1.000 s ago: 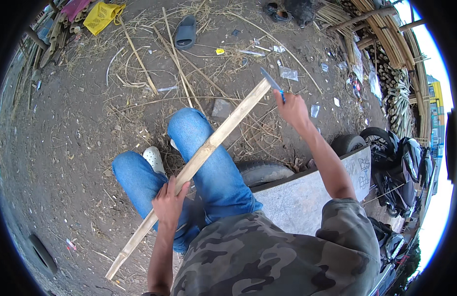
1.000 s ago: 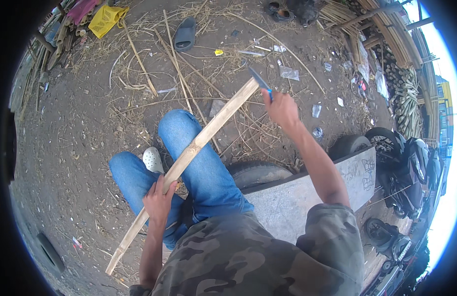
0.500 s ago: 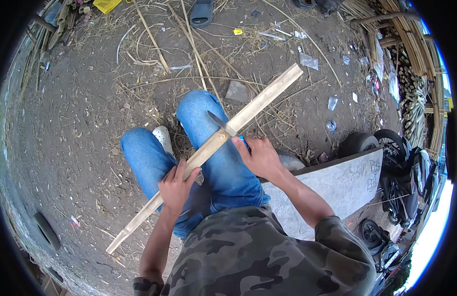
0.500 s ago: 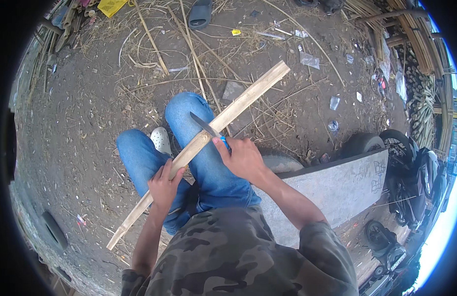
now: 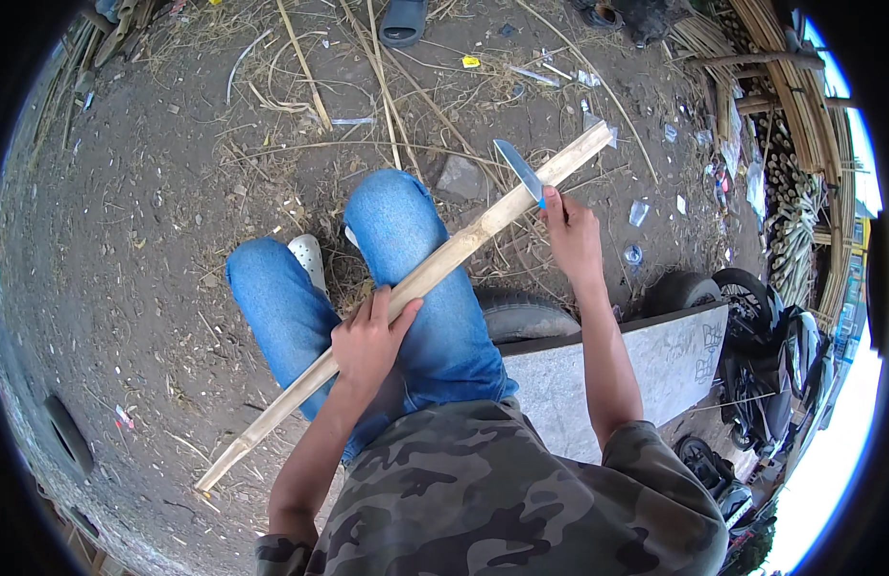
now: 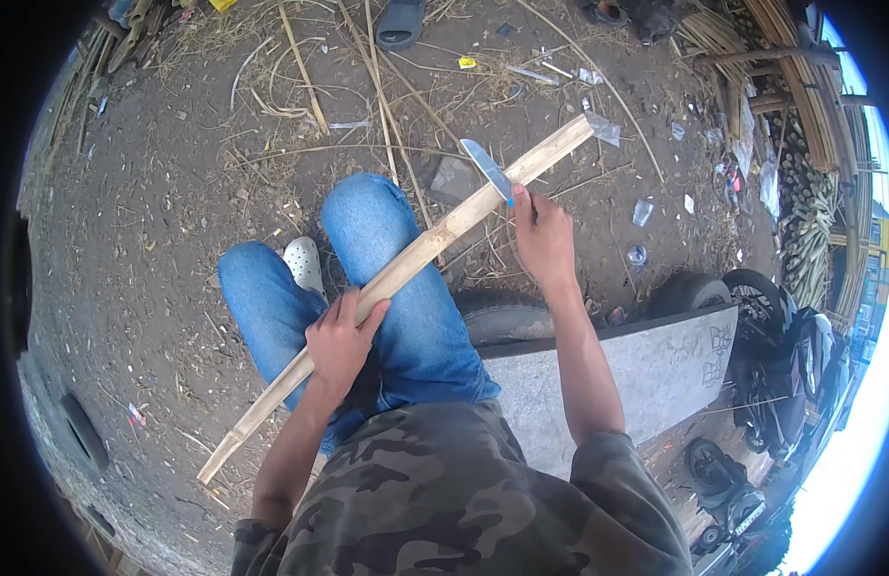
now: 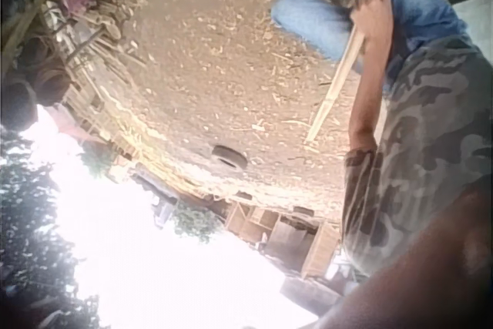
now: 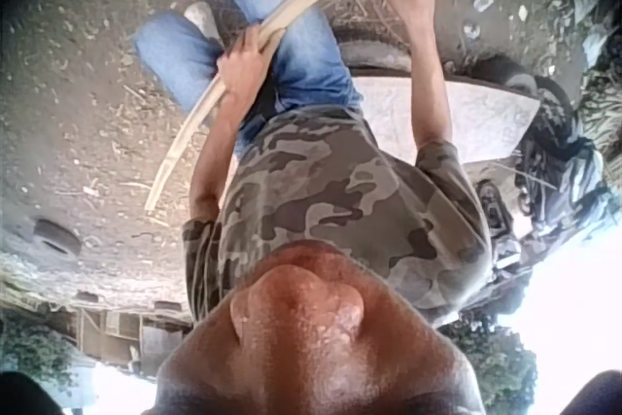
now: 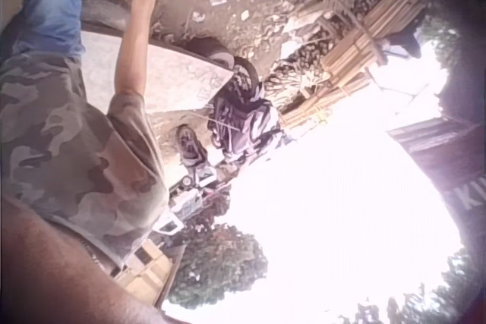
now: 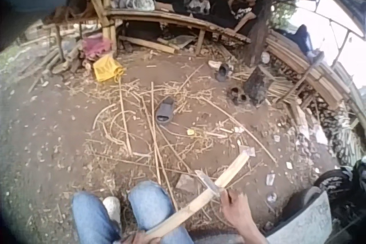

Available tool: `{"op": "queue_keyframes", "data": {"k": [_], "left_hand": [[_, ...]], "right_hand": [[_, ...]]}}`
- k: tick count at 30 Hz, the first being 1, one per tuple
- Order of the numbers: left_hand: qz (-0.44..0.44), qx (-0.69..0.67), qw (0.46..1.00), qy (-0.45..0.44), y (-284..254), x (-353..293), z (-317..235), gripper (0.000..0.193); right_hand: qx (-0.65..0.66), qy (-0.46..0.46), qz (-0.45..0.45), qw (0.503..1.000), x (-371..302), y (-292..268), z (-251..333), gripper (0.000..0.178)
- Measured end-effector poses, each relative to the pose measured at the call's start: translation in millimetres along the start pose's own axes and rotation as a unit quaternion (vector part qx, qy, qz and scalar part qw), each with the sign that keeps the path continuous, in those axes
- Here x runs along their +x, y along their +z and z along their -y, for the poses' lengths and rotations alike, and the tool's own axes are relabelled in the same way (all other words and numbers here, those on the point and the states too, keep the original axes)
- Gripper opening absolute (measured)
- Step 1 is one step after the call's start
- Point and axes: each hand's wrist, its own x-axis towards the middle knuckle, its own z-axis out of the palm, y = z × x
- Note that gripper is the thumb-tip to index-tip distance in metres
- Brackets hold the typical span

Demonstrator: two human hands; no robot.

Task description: The person shaves bamboo strips using a knife, scraping along their surfaces and edges.

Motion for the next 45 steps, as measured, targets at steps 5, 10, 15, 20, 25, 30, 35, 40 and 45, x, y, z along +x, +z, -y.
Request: {"op": "queue_keyframes", "data": {"k": [5,10,15,20,25,30,35,40,45], "left_hand": [[0.042,0.012,0.999,-0.031,5,10,-11,0.038],[0.035,-0.009,0.999,-0.039,10,10,-11,0.038],[0.041,-0.013,0.997,-0.057,5,9,-15,0.038],[0.053,-0.021,0.997,-0.060,9,11,-16,0.038],[0.040,-0.009,0.998,-0.053,7,7,-16,0.038],[0.036,-0.017,0.998,-0.054,8,4,-9,0.038],[0.041,-0.007,0.998,-0.055,8,10,-18,0.038],[0.043,-0.022,0.997,-0.057,6,7,-14,0.039],[0.041,-0.018,0.997,-0.057,7,9,-15,0.038]], "right_hand": [[-0.131,0.023,-0.081,0.988,11,14,-2,0.055],[-0.089,-0.031,-0.030,0.995,-23,35,15,0.056],[-0.037,0.032,-0.034,0.998,12,1,9,0.052],[-0.024,-0.043,-0.004,0.999,-28,32,11,0.051],[-0.074,-0.007,-0.073,0.995,0,5,1,0.053],[-0.054,0.005,-0.043,0.998,-12,0,15,0.052],[-0.034,-0.027,-0.045,0.998,-37,42,-5,0.053],[-0.027,-0.059,-0.027,0.998,-55,49,-8,0.056],[-0.057,-0.068,-0.057,0.994,-47,53,-3,0.051]]}}
